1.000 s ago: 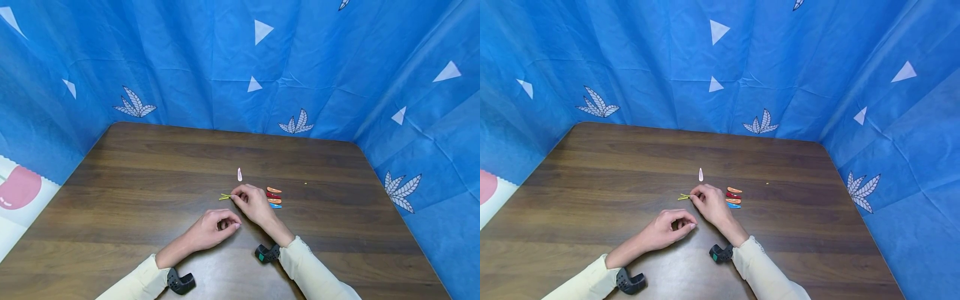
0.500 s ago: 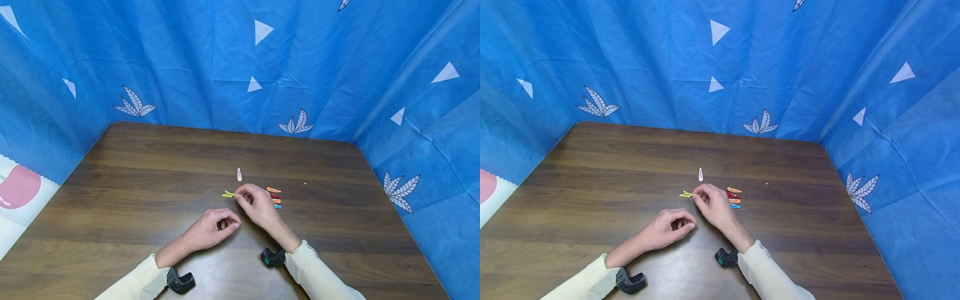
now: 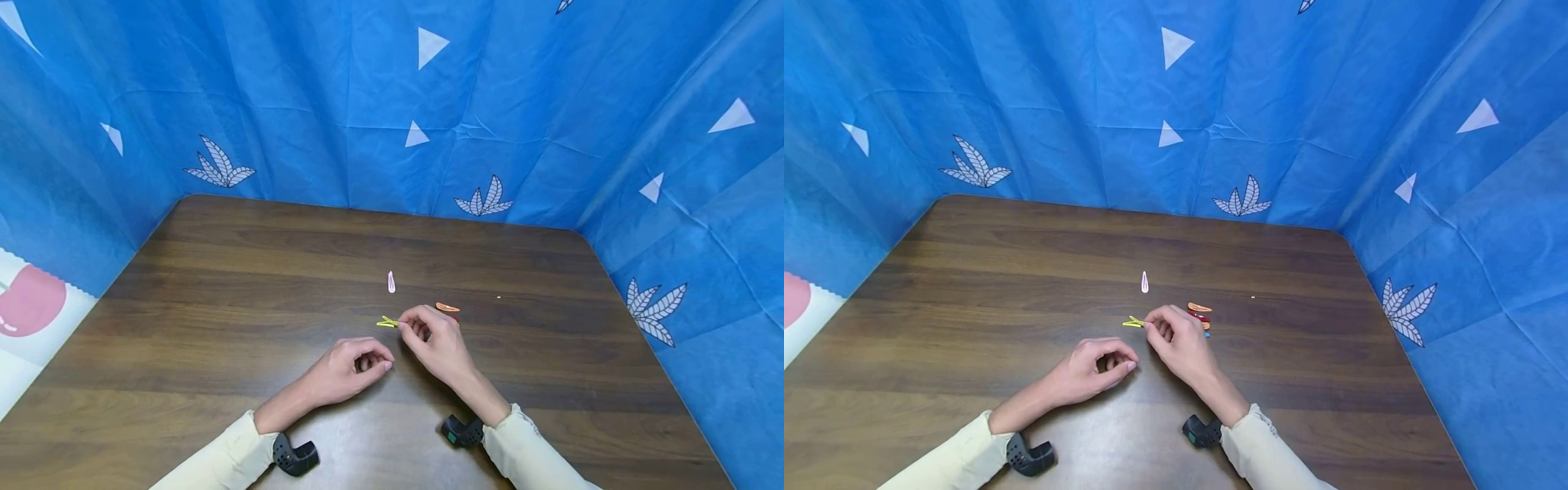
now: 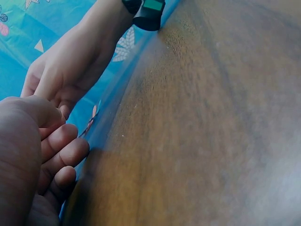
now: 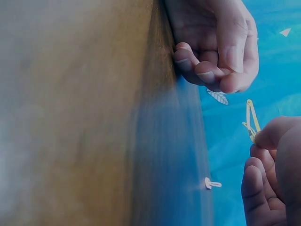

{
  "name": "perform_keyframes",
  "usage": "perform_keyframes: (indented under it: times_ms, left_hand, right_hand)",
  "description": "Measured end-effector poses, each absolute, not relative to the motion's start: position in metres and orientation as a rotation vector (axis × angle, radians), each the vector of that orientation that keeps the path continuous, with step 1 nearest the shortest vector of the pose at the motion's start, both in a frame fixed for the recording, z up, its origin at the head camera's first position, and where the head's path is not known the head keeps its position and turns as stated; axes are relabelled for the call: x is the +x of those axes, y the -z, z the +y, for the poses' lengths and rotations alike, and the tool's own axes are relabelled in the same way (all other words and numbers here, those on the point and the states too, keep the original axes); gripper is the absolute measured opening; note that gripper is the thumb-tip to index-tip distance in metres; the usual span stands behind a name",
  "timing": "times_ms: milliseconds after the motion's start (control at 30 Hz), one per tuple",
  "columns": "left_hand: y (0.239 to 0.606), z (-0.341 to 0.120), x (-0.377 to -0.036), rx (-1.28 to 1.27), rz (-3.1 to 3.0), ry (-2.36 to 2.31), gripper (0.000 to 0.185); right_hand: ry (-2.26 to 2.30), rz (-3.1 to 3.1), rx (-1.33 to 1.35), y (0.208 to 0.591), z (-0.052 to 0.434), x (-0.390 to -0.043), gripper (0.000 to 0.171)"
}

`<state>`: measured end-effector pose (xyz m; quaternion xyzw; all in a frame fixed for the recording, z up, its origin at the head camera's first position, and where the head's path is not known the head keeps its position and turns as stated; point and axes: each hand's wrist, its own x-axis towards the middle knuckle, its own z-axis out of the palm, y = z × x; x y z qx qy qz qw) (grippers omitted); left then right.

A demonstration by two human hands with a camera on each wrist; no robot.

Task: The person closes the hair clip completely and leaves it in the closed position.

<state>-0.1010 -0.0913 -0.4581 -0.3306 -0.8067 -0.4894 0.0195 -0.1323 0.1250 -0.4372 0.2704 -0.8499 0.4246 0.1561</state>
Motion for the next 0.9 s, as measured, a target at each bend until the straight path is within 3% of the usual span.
perform_keyframes:
  times_ms: [900]
  left_hand:
    - [0.457, -0.092, -0.101, -0.951, -2.548, 1.576, 0.012]
  right_hand:
    - [-1.259, -2.434, 0.803, 0.443, 0.151, -0.105, 0.025]
